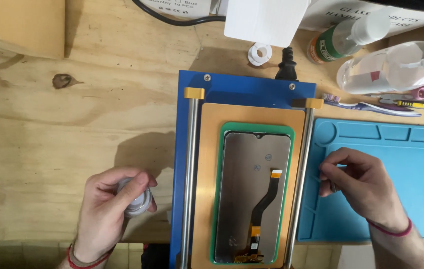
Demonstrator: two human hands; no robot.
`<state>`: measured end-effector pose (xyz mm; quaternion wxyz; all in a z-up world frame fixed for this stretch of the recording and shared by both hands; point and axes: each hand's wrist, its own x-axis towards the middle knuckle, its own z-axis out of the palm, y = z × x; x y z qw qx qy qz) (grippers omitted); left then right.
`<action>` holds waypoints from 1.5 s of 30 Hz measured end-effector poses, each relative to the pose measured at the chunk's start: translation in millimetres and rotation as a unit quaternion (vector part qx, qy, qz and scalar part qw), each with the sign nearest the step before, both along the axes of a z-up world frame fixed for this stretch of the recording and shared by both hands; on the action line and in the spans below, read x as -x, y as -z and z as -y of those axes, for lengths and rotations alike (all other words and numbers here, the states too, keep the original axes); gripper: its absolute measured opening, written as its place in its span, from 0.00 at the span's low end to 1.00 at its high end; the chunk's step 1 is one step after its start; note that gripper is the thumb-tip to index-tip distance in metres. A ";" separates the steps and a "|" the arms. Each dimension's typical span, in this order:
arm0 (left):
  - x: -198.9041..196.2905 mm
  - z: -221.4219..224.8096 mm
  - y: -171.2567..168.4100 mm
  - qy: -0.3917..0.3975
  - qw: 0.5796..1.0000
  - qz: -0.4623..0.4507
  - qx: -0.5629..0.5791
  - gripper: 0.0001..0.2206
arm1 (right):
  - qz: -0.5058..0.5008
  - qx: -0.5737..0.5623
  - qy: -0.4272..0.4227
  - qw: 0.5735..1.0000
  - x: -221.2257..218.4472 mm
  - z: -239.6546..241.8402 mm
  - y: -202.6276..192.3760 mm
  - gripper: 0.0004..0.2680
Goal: Separating the glass from a mobile phone LCD using a screen separator machine and cutting wire
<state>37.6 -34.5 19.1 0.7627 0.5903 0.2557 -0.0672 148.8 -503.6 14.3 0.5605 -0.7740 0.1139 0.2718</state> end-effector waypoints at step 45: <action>26.7 -34.1 6.4 -0.068 0.995 -0.017 0.069 0.07 | 0.049 -0.243 -0.125 0.961 -13.7 -41.2 -16.5 0.07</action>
